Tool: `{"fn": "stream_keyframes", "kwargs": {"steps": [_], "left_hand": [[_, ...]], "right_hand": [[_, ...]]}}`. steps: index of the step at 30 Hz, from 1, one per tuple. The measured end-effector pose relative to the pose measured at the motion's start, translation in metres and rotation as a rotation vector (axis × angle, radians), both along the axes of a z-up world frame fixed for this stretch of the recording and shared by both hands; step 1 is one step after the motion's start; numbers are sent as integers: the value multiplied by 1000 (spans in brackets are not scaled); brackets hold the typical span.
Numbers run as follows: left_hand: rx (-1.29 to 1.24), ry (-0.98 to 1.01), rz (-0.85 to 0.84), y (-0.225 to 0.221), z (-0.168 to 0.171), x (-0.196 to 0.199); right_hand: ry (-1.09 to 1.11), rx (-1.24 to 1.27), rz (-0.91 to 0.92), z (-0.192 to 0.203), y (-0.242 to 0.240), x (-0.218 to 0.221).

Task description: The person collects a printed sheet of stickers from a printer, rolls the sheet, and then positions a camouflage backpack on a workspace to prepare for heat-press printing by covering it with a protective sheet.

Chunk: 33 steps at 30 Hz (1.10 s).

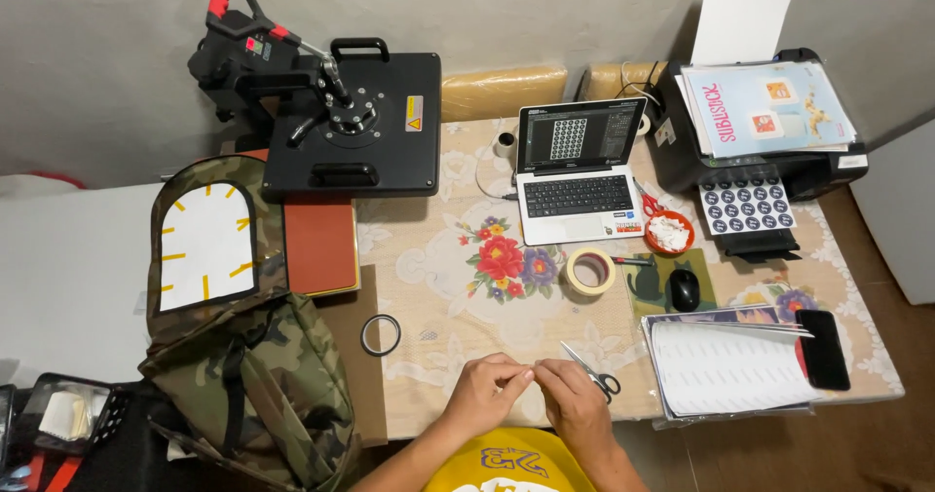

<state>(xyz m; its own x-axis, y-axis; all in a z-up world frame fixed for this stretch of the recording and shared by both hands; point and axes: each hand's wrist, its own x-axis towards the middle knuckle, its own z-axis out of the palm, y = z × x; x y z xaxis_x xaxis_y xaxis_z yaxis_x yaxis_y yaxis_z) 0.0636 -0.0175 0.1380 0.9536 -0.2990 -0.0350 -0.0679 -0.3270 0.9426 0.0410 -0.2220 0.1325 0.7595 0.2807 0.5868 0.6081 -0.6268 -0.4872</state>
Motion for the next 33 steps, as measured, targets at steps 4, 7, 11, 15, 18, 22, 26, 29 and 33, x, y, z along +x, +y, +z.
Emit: {"fn": "stream_keyframes", "kwargs": {"steps": [4, 7, 11, 15, 18, 22, 26, 29, 33], "left_hand": [[-34, -4, -51, 0, 17, 3], [-14, -49, -160, 4, 37, 8], [15, -127, -248, -2, 16, 8], [73, -213, -196, -10, 0, 8], [77, -127, -188, -12, -3, 8], [172, 13, -273, -11, -12, 6], [259, 80, -356, -20, -30, 8], [290, 162, -353, -41, -22, 15], [361, 233, -297, -79, -15, 21]], "right_hand": [[-74, -3, -17, 7, 2, -3], [-49, -10, 6, -1, -3, -8], [17, 9, -34, -17, -13, -8], [146, 103, -180, -20, -34, -4], [122, 61, -370, -15, -61, -4], [110, 70, -630, -20, -111, -9], [149, 49, -727, -51, -204, 9], [204, 71, -784, -82, -288, 42], [340, 132, -925, -135, -397, 97]]}}
